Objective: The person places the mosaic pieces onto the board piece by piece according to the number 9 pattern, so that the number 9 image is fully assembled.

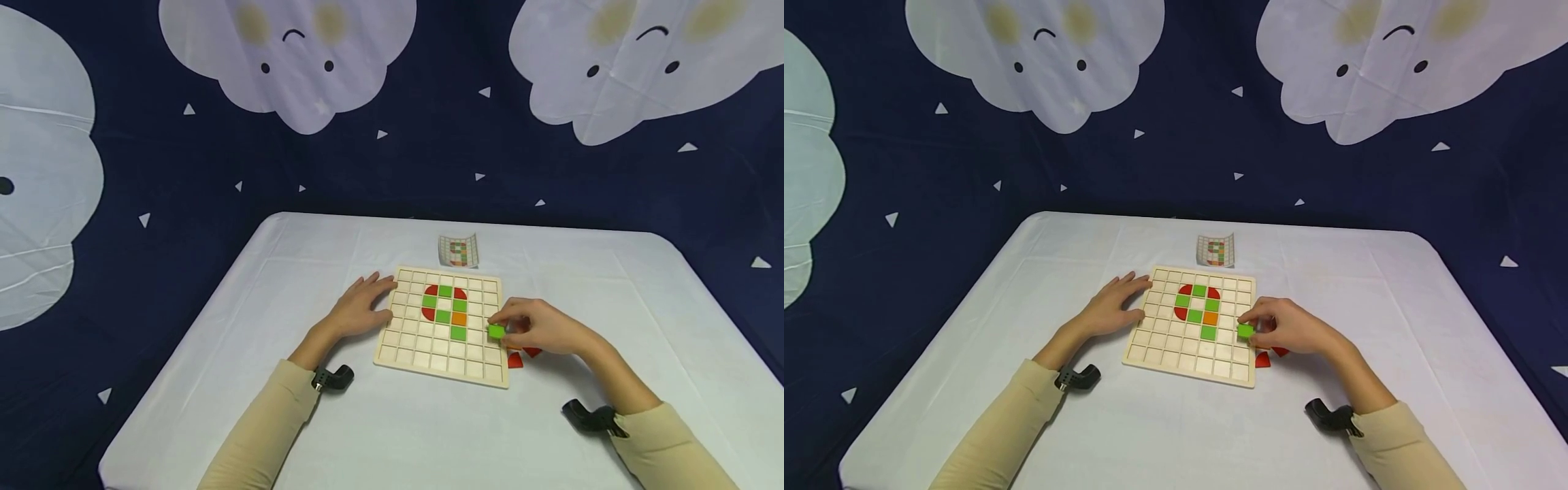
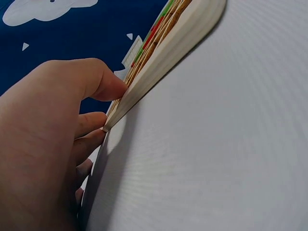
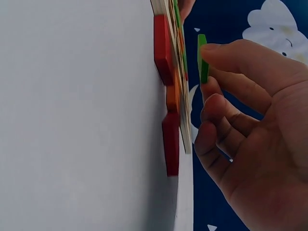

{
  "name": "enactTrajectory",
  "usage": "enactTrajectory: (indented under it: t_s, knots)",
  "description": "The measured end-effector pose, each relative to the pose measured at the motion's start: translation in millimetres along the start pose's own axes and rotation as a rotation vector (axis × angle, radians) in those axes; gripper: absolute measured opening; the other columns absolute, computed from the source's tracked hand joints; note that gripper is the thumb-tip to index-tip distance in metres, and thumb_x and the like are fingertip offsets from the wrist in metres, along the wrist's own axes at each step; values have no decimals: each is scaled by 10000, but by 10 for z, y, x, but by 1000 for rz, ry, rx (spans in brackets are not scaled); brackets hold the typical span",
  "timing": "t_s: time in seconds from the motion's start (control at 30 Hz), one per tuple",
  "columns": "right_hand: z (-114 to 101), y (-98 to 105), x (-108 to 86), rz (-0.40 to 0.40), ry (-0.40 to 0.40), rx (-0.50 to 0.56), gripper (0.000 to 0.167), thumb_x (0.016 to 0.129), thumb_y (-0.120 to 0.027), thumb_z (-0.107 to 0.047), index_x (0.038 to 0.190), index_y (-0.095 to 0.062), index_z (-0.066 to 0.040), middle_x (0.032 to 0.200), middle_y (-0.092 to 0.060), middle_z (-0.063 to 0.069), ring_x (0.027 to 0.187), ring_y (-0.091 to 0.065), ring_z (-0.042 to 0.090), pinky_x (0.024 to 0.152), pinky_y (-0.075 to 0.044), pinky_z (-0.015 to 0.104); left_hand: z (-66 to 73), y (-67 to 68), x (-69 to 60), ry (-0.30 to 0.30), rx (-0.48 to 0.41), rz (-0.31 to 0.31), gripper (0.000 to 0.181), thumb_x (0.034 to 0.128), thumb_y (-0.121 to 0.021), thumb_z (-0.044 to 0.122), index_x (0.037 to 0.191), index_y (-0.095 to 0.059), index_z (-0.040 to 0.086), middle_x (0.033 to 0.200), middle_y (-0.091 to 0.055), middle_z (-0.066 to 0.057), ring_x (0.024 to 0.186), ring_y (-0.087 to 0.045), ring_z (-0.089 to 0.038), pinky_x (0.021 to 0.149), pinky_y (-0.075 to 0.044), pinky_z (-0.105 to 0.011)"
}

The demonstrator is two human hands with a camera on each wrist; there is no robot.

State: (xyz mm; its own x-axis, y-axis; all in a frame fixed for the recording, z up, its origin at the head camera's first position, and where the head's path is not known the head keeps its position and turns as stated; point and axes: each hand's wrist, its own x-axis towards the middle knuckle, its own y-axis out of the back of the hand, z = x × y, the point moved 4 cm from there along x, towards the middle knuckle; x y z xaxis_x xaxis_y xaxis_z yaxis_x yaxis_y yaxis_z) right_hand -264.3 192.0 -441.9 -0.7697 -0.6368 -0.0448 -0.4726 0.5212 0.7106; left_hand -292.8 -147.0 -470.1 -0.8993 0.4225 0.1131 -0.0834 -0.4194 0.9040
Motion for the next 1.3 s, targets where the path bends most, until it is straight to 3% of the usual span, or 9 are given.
enactTrajectory:
  t_s: [0.87,1.07,1.3]
  knots:
    - [-248,-158,184,9,124,-99,303,837,-741,-195,1139,-714,-186,986,-621,-91,770,-527,128,638,-467,256,24,20,-32,-1,-11,-18,642,842,-594,361,1445,-450,193,1528,-335,37,1443,-150,-187,1166,-45,-349]
    - [-270,-225,233,-4,119,-110,300,839,-743,-213,1138,-719,-204,1004,-617,-96,809,-526,137,669,-470,257,25,13,-35,-3,-10,-22,647,835,-591,368,1442,-455,190,1526,-339,36,1442,-154,-188,1166,-52,-354]
    - [-351,-276,287,-17,148,-125,293,842,-736,-201,1134,-718,-210,948,-600,-75,750,-518,124,622,-451,254,22,18,-26,-9,-6,-15,647,835,-592,371,1441,-456,186,1525,-341,37,1441,-157,-191,1166,-55,-358]
